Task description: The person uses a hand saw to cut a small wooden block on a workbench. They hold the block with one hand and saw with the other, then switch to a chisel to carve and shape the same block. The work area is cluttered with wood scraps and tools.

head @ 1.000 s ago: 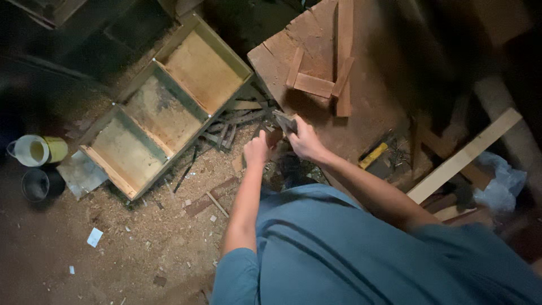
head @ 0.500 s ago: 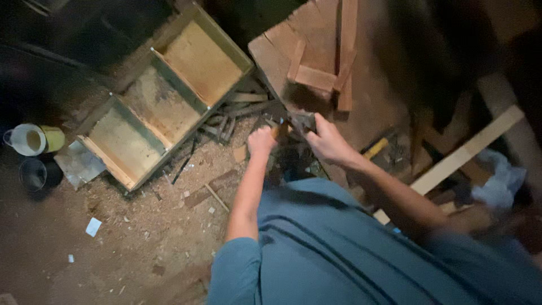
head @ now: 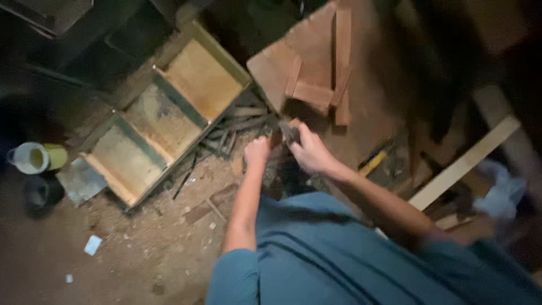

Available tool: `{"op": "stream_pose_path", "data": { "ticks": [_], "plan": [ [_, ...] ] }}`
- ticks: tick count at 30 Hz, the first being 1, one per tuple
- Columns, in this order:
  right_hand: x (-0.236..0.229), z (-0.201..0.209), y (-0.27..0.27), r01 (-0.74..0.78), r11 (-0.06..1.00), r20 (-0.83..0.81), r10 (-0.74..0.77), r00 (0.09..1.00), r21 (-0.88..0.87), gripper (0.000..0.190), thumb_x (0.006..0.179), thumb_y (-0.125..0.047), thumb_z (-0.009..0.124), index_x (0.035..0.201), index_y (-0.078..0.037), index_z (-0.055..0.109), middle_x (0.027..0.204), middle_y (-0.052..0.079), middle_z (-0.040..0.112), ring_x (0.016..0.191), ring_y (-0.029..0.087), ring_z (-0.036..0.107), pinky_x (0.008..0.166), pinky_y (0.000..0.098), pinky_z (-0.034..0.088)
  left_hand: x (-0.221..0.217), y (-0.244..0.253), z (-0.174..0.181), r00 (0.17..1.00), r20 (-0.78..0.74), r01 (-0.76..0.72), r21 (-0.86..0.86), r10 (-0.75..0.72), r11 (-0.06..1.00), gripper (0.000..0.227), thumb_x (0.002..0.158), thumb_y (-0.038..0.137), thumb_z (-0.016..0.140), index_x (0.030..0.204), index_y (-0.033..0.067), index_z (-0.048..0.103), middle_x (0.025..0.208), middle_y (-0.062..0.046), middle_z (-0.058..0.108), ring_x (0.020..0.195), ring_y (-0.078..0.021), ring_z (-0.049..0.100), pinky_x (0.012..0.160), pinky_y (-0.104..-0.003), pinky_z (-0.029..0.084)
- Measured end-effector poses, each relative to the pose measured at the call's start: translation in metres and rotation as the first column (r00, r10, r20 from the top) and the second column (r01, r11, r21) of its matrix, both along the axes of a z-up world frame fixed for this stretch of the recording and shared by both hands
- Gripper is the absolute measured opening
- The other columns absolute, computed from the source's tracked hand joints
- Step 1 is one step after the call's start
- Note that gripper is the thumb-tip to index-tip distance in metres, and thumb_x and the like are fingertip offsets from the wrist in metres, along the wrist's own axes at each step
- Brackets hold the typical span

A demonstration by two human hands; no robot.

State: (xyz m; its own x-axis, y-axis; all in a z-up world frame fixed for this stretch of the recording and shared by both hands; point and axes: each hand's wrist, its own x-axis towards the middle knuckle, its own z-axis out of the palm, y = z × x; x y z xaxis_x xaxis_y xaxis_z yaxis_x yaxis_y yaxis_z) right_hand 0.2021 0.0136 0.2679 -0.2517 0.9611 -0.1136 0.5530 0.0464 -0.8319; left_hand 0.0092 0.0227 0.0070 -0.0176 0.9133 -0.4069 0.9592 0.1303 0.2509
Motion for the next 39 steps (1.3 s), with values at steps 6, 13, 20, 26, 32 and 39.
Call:
{"op": "stream_pose_path", "data": {
  "ticks": [6,13,20,26,32,39],
  "plan": [
    [0.003,-0.006,-0.007,0.163,0.919,0.154,-0.114,0.981,-0.36,0.037,0.091,-0.012,0.054,0.125,-0.001,0.044,0.099,0.032,0.067,0.092,0.047,0.071,0.079,0.052,0.054,-0.004,-0.007,-0.025,0.998,-0.037,0.056,0.019,-0.055,0.998,0.022,0.095,0.028,0.059,0.101,0.0089,0.068,0.095,-0.017,0.076,0.088,-0.0354,0.076,0.074,-0.048,0.06],
    [-0.001,-0.028,-0.011,0.052,0.98,0.046,-0.044,0.998,-0.193,0.034,0.091,-0.014,0.058,0.119,0.001,0.046,0.097,0.034,0.066,0.094,0.048,0.069,0.08,0.0515,0.053,-0.009,-0.014,-0.031,0.988,-0.126,0.099,0.108,-0.085,0.989,0.018,0.091,0.023,0.061,0.099,0.0092,0.068,0.089,-0.016,0.076,0.082,-0.0334,0.076,0.073,-0.046,0.06],
    [-0.015,0.0,0.008,0.073,0.977,-0.032,-0.081,0.996,-0.202,0.054,0.091,-0.011,0.052,0.138,0.0,0.027,0.103,0.032,0.067,0.096,0.045,0.07,0.086,0.0503,0.052,-0.013,0.0,-0.023,0.989,-0.089,0.129,0.172,-0.116,0.977,0.02,0.087,0.025,0.063,0.095,0.0072,0.068,0.087,-0.017,0.076,0.08,-0.0336,0.076,0.068,-0.046,0.06],
    [-0.012,0.003,-0.005,-0.008,0.994,-0.03,0.004,1.0,-0.107,0.049,0.091,-0.005,0.052,0.139,-0.006,0.04,0.109,0.035,0.067,0.107,0.049,0.068,0.09,0.051,0.052,-0.013,-0.01,-0.027,0.987,-0.107,0.134,0.167,-0.117,0.977,0.019,0.093,0.025,0.061,0.096,0.0074,0.068,0.084,-0.018,0.076,0.077,-0.0338,0.077,0.068,-0.045,0.061],
    [-0.013,-0.011,0.009,0.08,0.964,-0.047,-0.095,0.994,-0.255,0.051,0.089,-0.005,0.049,0.138,-0.007,0.036,0.114,0.029,0.067,0.096,0.047,0.072,0.08,0.0507,0.055,-0.014,-0.022,-0.023,0.986,-0.087,0.154,0.109,-0.145,0.982,0.024,0.092,0.028,0.063,0.099,0.0049,0.067,0.089,-0.019,0.076,0.083,-0.0345,0.077,0.072,-0.046,0.062],
    [-0.007,0.003,0.008,-0.107,0.988,-0.11,0.095,0.989,-0.108,0.049,0.09,-0.003,0.051,0.137,-0.006,0.036,0.111,0.032,0.068,0.106,0.05,0.068,0.087,0.0525,0.052,-0.013,-0.002,-0.011,0.988,-0.098,0.122,0.063,-0.116,0.991,0.026,0.089,0.024,0.063,0.106,0.0044,0.066,0.094,-0.018,0.076,0.087,-0.0349,0.076,0.075,-0.047,0.061]
  ]
}}
